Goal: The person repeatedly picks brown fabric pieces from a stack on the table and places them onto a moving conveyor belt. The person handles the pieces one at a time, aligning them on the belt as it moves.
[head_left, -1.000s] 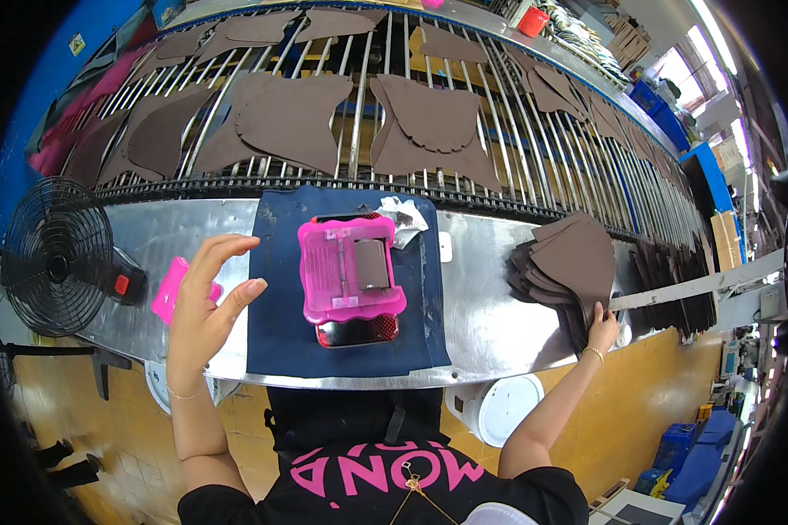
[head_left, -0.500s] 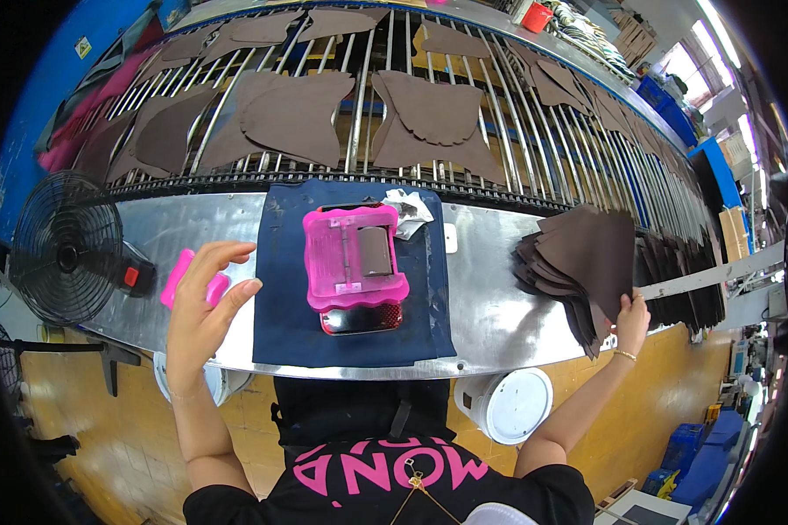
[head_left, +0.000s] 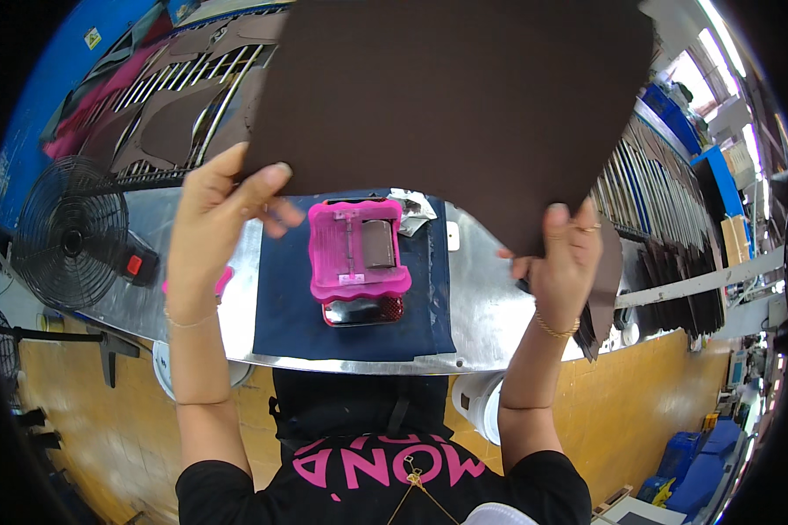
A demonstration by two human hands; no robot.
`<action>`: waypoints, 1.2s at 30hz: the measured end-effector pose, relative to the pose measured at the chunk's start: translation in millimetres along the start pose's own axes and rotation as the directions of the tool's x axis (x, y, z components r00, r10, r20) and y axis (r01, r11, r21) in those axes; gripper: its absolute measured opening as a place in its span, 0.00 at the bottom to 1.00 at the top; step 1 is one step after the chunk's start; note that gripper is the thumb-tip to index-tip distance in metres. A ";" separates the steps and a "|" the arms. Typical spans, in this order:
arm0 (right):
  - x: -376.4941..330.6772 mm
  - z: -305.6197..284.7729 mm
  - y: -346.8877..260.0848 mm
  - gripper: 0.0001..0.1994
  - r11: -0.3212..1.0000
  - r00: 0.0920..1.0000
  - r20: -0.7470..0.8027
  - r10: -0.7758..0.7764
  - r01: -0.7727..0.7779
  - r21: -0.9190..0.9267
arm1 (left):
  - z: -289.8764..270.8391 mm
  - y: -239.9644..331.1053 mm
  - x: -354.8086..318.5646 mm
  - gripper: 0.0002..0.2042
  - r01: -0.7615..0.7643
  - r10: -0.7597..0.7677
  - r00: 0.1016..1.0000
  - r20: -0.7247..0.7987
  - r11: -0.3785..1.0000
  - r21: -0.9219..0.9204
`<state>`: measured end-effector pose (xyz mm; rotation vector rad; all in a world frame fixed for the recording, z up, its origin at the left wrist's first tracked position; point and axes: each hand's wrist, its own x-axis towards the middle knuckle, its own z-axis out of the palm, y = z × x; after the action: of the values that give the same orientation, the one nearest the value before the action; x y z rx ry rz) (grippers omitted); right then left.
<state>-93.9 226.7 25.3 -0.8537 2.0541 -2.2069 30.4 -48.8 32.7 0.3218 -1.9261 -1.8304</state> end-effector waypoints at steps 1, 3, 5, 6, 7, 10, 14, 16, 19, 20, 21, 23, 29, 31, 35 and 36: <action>1.8 9.1 5.4 0.14 0.995 0.996 0.091 0.010 -0.019 0.095 | -12.8 4.7 -2.7 0.14 0.075 -0.074 0.997 0.032 0.997 -0.013; 9.8 26.9 28.4 0.14 0.984 0.967 0.198 -0.160 0.173 -0.050 | -45.9 1.1 -4.6 0.09 -0.078 0.102 0.987 -0.124 0.980 0.184; 9.2 41.2 40.8 0.14 0.993 0.958 0.281 -0.051 0.078 -0.085 | -75.6 6.9 -8.7 0.09 -0.139 0.186 0.970 -0.158 0.953 0.268; 8.8 52.7 49.3 0.13 0.997 0.965 0.253 -0.072 0.074 0.002 | -84.0 11.3 -12.1 0.09 -0.147 0.205 0.961 -0.188 0.948 0.281; 8.8 55.6 55.0 0.13 0.991 0.950 0.301 -0.079 0.107 -0.078 | -89.5 16.6 -15.5 0.09 -0.155 0.224 0.950 -0.217 0.943 0.294; 10.1 71.5 62.0 0.09 0.974 0.931 0.360 -0.054 0.129 -0.185 | -98.5 24.9 -22.0 0.10 -0.162 0.298 0.912 -0.281 0.893 0.419; 8.7 79.6 73.1 0.04 0.919 0.916 0.377 -0.134 0.257 -0.298 | -101.0 24.6 -26.5 0.11 -0.133 0.306 0.905 -0.296 0.864 0.486; 6.3 73.5 80.1 0.04 0.903 0.922 0.358 -0.148 0.273 -0.332 | -95.9 20.1 -28.9 0.11 -0.073 0.240 0.921 -0.307 0.881 0.467; 3.0 57.9 81.5 0.06 0.871 0.923 0.351 -0.159 0.298 -0.390 | -93.5 0.8 -31.6 0.09 0.017 0.124 0.950 -0.286 0.895 0.445; 1.9 50.6 80.7 0.07 0.857 0.922 0.353 -0.161 0.308 -0.413 | -91.5 -5.5 -32.0 0.07 0.028 0.084 0.971 -0.222 0.888 0.459; 0.5 42.1 82.9 0.06 0.854 0.920 0.364 -0.148 0.304 -0.423 | -88.0 -9.3 -33.6 0.06 0.040 0.044 0.986 -0.163 0.876 0.481; -4.6 21.3 93.3 0.06 0.843 0.916 0.384 -0.121 0.298 -0.447 | -70.7 -17.0 -35.3 0.05 0.044 0.023 0.992 -0.126 0.865 0.500; -43.1 -34.1 119.7 0.03 0.801 0.986 0.163 -0.033 0.123 -0.586 | -24.2 -36.2 -9.6 0.05 -0.118 0.029 0.987 0.157 0.790 0.602; -52.5 -50.3 125.4 0.02 0.826 0.995 0.090 -0.032 0.077 -0.558 | -11.4 -42.2 -1.9 0.04 -0.245 0.108 0.963 0.247 0.733 0.634; -58.7 -94.0 117.4 0.04 0.881 0.995 -0.092 -0.032 -0.015 -0.472 | 18.4 -38.3 5.9 0.04 -0.400 0.159 0.899 0.407 0.676 0.619; -53.8 -94.9 105.5 0.04 0.901 0.988 -0.131 -0.079 0.015 -0.433 | 25.4 -38.4 5.8 0.04 -0.332 0.093 0.916 0.390 0.719 0.611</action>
<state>-122.2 318.8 -92.0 -0.7858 2.6819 -1.9086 7.7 -32.5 -4.5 -0.0139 -2.6991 -1.0178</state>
